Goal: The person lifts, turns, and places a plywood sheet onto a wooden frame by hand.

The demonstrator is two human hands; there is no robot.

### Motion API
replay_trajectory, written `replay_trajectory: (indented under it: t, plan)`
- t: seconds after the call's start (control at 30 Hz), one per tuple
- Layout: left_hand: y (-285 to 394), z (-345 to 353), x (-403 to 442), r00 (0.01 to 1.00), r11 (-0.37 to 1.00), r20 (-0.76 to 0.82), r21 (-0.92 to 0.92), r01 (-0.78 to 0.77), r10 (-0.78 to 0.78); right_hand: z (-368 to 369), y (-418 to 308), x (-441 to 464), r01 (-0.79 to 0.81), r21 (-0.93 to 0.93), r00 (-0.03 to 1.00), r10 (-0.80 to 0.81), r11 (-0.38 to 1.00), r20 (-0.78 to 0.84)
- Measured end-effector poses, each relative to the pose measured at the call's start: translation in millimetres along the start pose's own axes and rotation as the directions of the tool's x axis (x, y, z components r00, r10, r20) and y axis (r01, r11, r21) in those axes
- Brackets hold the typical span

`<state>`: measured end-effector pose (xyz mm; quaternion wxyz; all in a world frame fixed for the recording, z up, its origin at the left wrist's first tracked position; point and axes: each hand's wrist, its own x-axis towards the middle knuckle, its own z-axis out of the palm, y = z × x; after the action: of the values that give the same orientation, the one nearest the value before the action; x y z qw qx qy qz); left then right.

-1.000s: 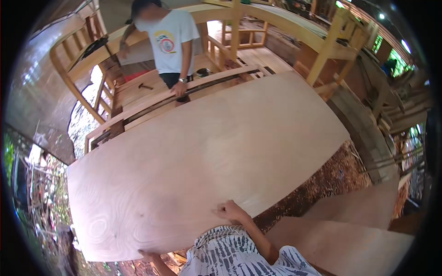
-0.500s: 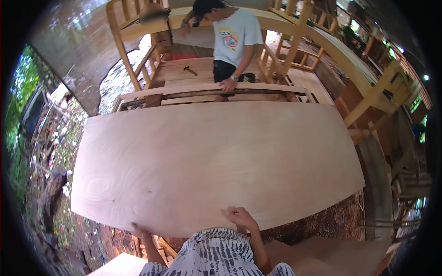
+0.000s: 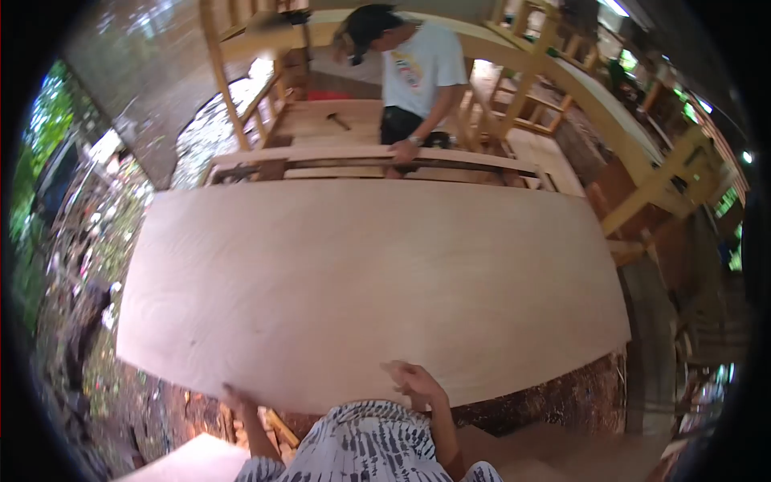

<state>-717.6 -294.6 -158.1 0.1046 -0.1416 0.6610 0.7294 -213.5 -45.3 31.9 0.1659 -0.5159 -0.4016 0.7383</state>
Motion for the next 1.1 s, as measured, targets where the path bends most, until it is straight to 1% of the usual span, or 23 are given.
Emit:
replay_trajectory:
  t: [0.07, 0.13, 0.17, 0.2, 0.23, 0.3, 0.33, 0.4, 0.43, 0.5, 0.53, 0.6, 0.63, 0.7, 0.73, 0.8, 0.83, 0.87, 0.9, 0.93, 0.97, 1.0, 1.1]
  plan:
    - [0, 0, -4, 1.000, 1.000, 0.017, 0.011, -0.001, 0.001, 5, -20, -17, 0.030, 0.044, 0.998, -0.027, 0.999, -0.052]
    - [3, -2, 3, 0.993, 0.984, -0.065, 0.140, 0.109, -0.101, 4, -16, -14, 0.057, 0.088, 0.994, -0.048, 0.994, -0.096]
    - [5, 1, 5, 0.993, 0.981, -0.029, 0.154, 0.115, -0.111, -3, -3, 1, 0.069, -0.103, 0.994, -0.078, 0.992, -0.083]
    - [16, 2, -5, 0.989, 0.969, -0.110, 0.217, 0.120, -0.098, -8, 6, 9, 0.077, -0.292, 0.994, -0.097, 0.953, -0.056]
    - [22, 9, -13, 0.978, 0.954, -0.197, 0.272, 0.127, -0.074, -6, -8, -2, 0.078, -0.284, 0.992, -0.104, 0.956, -0.075]
    - [19, 13, -13, 0.982, 0.962, -0.178, 0.252, 0.100, -0.056, 2, -38, -17, 0.040, -0.181, 0.999, -0.042, 0.983, -0.007]
    - [21, 10, -13, 0.984, 0.968, -0.177, 0.239, 0.076, -0.033, 4, -36, -14, 0.042, -0.177, 0.999, -0.044, 0.983, -0.006]
    - [22, 10, -14, 0.981, 0.959, -0.194, 0.273, 0.082, -0.029, 5, -26, -7, 0.128, -0.186, 0.990, -0.137, 0.974, -0.037]
    - [21, 10, -14, 0.982, 0.970, -0.185, 0.233, 0.075, -0.031, 3, -22, -4, 0.126, -0.185, 0.990, -0.136, 0.975, -0.039]
    - [19, 12, -13, 0.985, 0.979, -0.167, 0.191, 0.069, -0.037, -2, -15, 2, 0.010, -0.237, 0.999, -0.022, 0.971, -0.049]
    - [19, 9, -12, 0.988, 0.979, -0.143, 0.185, 0.083, -0.056, -1, -23, -3, 0.014, -0.240, 0.998, -0.028, 0.971, -0.053]
    - [14, 2, -7, 0.989, 0.979, -0.127, 0.181, 0.097, -0.075, 2, -34, -14, 0.008, -0.021, 0.999, -0.009, 1.000, -0.034]
    - [9, 2, -2, 0.989, 0.977, -0.132, 0.194, 0.086, -0.061, 0, -30, -10, 0.006, -0.022, 0.999, -0.007, 1.000, -0.032]
    - [6, -1, 6, 0.990, 0.975, -0.134, 0.209, 0.074, -0.047, -8, -21, 3, 0.014, -0.147, 0.994, -0.031, 0.989, -0.109]
    - [5, -3, 8, 0.988, 0.967, -0.143, 0.236, 0.092, -0.059, -13, -17, 6, 0.014, -0.146, 0.993, -0.031, 0.989, -0.112]
    - [1, -1, 9, 0.987, 0.959, -0.145, 0.260, 0.111, -0.074, -23, -12, 7, -0.037, -0.210, 0.993, 0.013, 0.977, -0.114]
    - [-1, 3, 8, 0.989, 0.984, -0.131, 0.151, 0.094, -0.074, -21, -27, 0, -0.031, -0.215, 0.993, 0.006, 0.976, -0.116]
    - [0, 3, 8, 0.990, 0.996, -0.120, 0.045, 0.075, -0.069, -15, -38, -9, -0.008, -0.147, 0.991, -0.012, 0.989, -0.131]
    - [0, 0, 11, 0.990, 0.996, -0.124, 0.048, 0.072, -0.065, -9, -45, -16, 0.011, -0.076, 0.989, -0.022, 0.997, -0.144]
    - [-1, -3, 14, 0.989, 0.990, -0.134, 0.116, 0.081, -0.065, -12, -32, -7, 0.006, -0.073, 0.990, -0.016, 0.997, -0.138]
    - [-3, -4, 17, 0.988, 0.979, -0.140, 0.181, 0.091, -0.066, -19, -17, 7, -0.016, -0.217, 0.985, -0.022, 0.976, -0.173]
    - [-1, -3, 16, 0.988, 0.980, -0.137, 0.181, 0.089, -0.065, -21, -19, 9, -0.040, -0.355, 0.977, -0.038, 0.934, -0.210]
    - [0, 3, 11, 0.992, 0.991, -0.100, 0.101, 0.085, -0.075, -19, -28, 1, -0.029, -0.307, 0.986, -0.024, 0.951, -0.167]
